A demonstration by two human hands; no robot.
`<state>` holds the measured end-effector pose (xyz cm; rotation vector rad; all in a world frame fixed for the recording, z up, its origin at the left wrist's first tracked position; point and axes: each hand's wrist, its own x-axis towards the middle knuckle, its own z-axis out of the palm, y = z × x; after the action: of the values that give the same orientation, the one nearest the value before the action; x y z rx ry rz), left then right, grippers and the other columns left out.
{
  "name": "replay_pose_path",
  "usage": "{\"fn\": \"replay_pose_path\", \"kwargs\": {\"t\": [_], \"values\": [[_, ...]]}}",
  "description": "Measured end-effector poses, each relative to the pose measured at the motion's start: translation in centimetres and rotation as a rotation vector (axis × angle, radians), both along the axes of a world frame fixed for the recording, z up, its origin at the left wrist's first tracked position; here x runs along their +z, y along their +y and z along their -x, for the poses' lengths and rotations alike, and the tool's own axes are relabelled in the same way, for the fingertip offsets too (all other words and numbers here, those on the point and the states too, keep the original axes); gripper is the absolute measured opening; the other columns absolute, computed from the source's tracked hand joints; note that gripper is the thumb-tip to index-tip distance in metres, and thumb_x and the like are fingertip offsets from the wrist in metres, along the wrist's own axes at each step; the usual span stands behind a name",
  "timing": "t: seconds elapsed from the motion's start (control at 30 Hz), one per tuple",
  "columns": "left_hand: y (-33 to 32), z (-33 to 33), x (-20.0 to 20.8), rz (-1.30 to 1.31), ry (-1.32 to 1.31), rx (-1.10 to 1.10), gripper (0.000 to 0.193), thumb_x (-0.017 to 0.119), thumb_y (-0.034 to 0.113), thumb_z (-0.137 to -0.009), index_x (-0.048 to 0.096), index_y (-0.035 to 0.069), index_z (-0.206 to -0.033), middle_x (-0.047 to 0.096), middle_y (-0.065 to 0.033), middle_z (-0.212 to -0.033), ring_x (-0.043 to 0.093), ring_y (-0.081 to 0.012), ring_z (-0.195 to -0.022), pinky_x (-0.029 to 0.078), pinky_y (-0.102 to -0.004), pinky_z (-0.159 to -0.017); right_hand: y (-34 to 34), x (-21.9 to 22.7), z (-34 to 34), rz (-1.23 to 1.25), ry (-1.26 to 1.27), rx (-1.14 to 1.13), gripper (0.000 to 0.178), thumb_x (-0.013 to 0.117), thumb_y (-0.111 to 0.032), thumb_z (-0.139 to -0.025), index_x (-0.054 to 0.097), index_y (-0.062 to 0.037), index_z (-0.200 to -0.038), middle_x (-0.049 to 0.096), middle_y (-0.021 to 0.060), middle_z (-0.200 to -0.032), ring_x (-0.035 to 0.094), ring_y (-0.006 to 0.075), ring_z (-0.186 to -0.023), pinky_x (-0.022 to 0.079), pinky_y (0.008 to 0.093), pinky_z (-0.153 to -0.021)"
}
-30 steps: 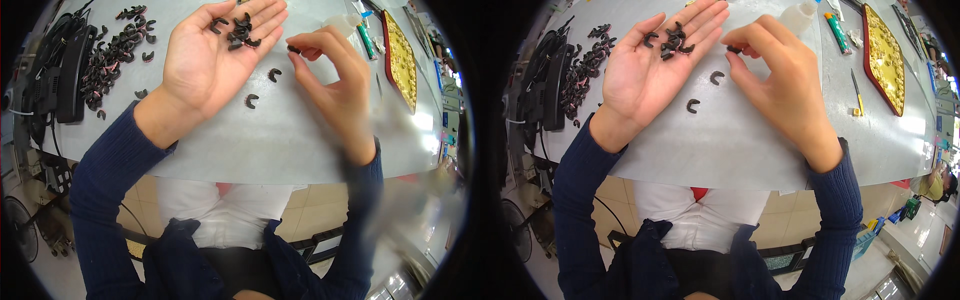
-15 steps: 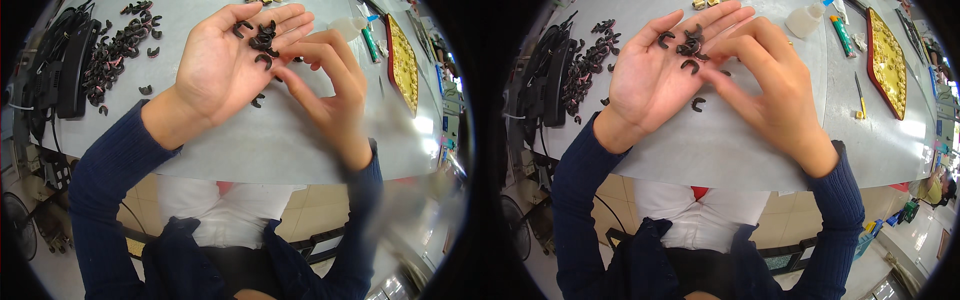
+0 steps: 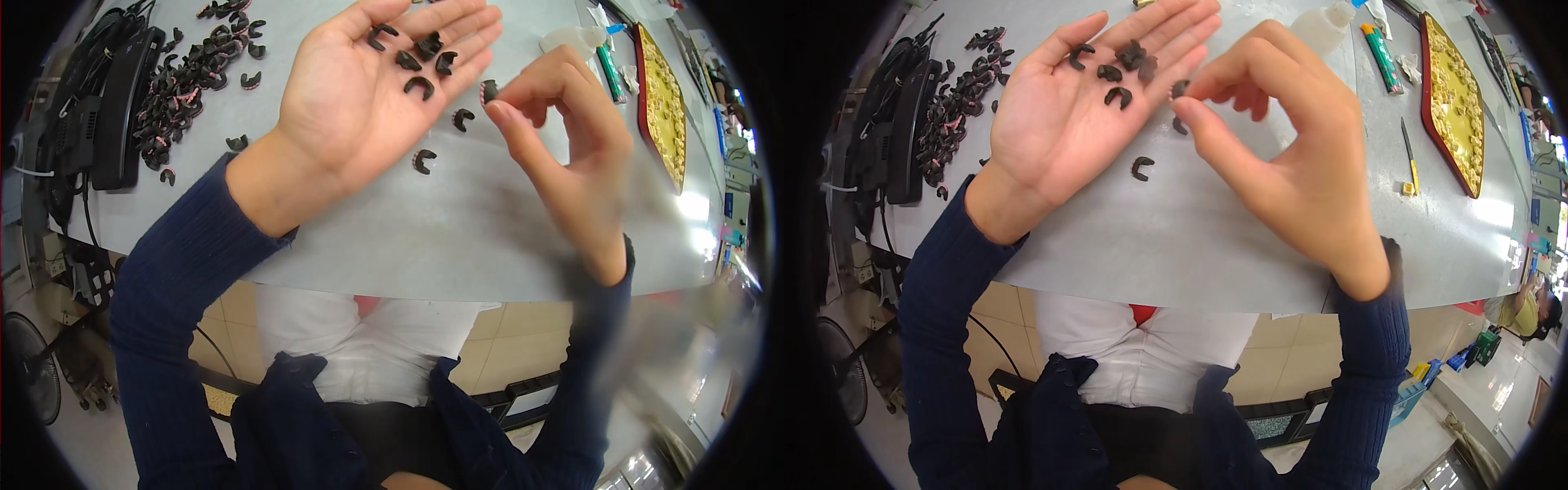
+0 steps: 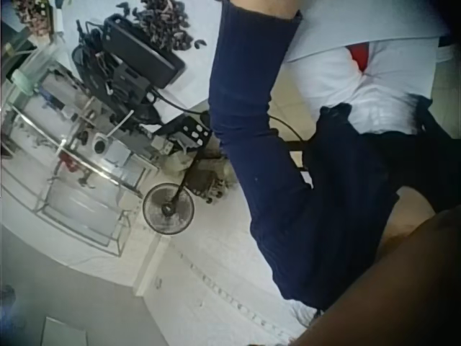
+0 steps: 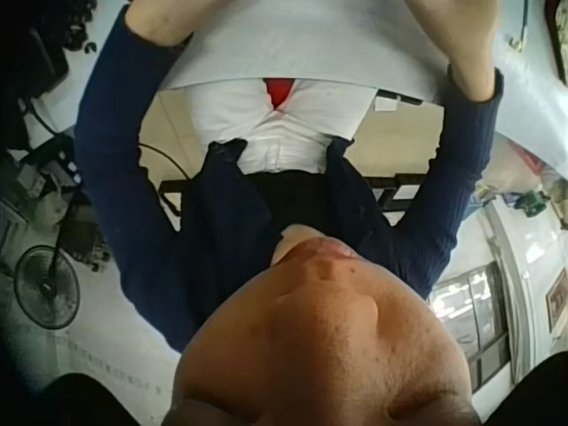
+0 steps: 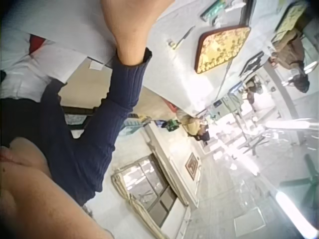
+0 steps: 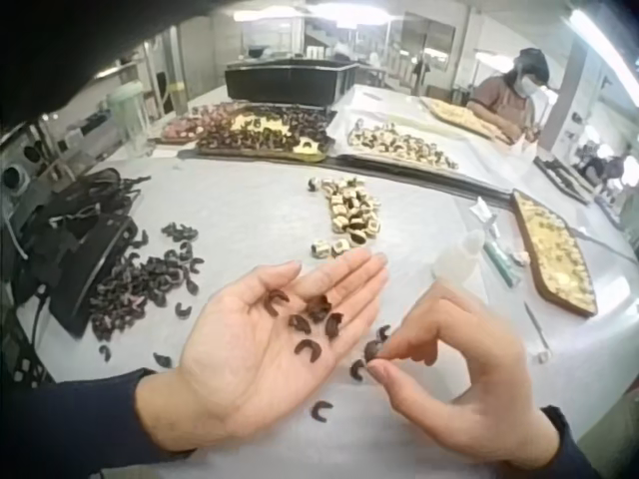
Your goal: The person applies glue from a bottle onto small curved pieces, joins them to miniature white pieces to assemble toy components, and sorts more pieces on the table.
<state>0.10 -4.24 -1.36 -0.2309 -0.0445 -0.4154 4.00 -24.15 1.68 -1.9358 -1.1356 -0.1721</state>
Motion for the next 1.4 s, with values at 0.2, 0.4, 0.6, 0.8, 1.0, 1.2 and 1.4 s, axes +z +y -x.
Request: {"fn": "replay_pose_path", "kwargs": {"t": [0.2, 0.4, 0.6, 0.8, 1.0, 1.2, 1.4], "values": [[0.5, -0.5, -0.8, -0.082, -0.105, 0.066, 0.056, 0.030, 0.020, -0.101, 0.034, -0.015, -0.145, 0.037, -0.0257, -0.153, 0.032, -0.0314, -0.146, 0.024, -0.0408, -0.123, -0.8, 0.6, 0.7, 0.256, 0.275, 0.007, 0.012, 0.071, -0.003, -0.082, 0.060, -0.0014, -0.082, 0.054, 0.0015, -0.079, 0.047, 0.0115, -0.071, 0.039, 0.0250, -0.066], [-0.4, -0.1, 0.2, -0.202, -0.019, 0.093, 0.056, 0.030, 0.020, -0.102, 0.033, -0.016, -0.144, 0.036, -0.0261, -0.153, 0.033, -0.0318, -0.146, 0.024, -0.0402, -0.123, -1.1, 0.6, 0.7, 0.349, 0.289, 0.039, 0.016, 0.073, -0.005, -0.081, 0.058, -0.0018, -0.080, 0.054, 0.0011, -0.076, 0.046, 0.0102, -0.067, 0.038, 0.0246, -0.063], [-1.7, 0.4, 1.1, -0.369, 0.015, 0.088, 0.057, 0.026, 0.021, -0.104, 0.030, -0.016, -0.146, 0.035, -0.0254, -0.154, 0.032, -0.0307, -0.146, 0.024, -0.0397, -0.123, 0.5, -0.3, 1.1, 0.054, 0.043, -0.049, 0.017, 0.078, -0.002, -0.078, 0.063, -0.0022, -0.087, 0.059, 0.0028, -0.079, 0.048, 0.0123, -0.067, 0.039, 0.0253, -0.061], [-2.3, 0.5, 2.1, -0.523, 0.060, 0.025, 0.057, 0.027, 0.021, -0.103, 0.027, -0.017, -0.146, 0.035, -0.0255, -0.154, 0.032, -0.0311, -0.146, 0.024, -0.0406, -0.123, 1.2, -1.1, 1.6, 0.010, -0.017, -0.021, 0.019, 0.076, 0.004, -0.076, 0.066, -0.0017, -0.091, 0.065, 0.0036, -0.084, 0.052, 0.0127, -0.067, 0.039, 0.0249, -0.058], [-1.7, 0.3, -0.2, -0.241, -0.028, 0.033, 0.056, 0.028, 0.020, -0.103, 0.030, -0.018, -0.144, 0.037, -0.0261, -0.153, 0.033, -0.0320, -0.145, 0.024, -0.0416, -0.123, 1.2, -1.2, 1.5, -0.006, -0.012, -0.021, 0.016, 0.072, 0.006, -0.079, 0.068, -0.0021, -0.092, 0.065, 0.0030, -0.082, 0.051, 0.0104, -0.066, 0.039, 0.0229, -0.059], [0.1, -0.7, -0.6, -0.107, -0.129, 0.093, 0.054, 0.031, 0.019, -0.101, 0.038, -0.019, -0.139, 0.041, -0.0274, -0.149, 0.035, -0.0338, -0.143, 0.025, -0.0430, -0.123, -1.8, 0.0, -1.8, 0.176, -0.119, -0.297, 0.008, 0.069, -0.002, -0.087, 0.068, -0.0022, -0.095, 0.063, -0.0019, -0.080, 0.046, 0.0056, -0.064, 0.037, 0.0206, -0.060], [-0.3, -0.4, -0.1, -0.195, -0.044, 0.145, 0.053, 0.032, 0.019, -0.101, 0.041, -0.019, -0.137, 0.043, -0.0281, -0.147, 0.036, -0.0340, -0.143, 0.026, -0.0424, -0.123, -1.8, -1.5, -2.3, 0.249, 0.031, -0.294, 0.012, 0.070, -0.005, -0.082, 0.067, -0.0035, -0.093, 0.059, 0.0031, -0.072, 0.052, 0.0136, -0.064, 0.043, 0.0267, -0.059]]}}
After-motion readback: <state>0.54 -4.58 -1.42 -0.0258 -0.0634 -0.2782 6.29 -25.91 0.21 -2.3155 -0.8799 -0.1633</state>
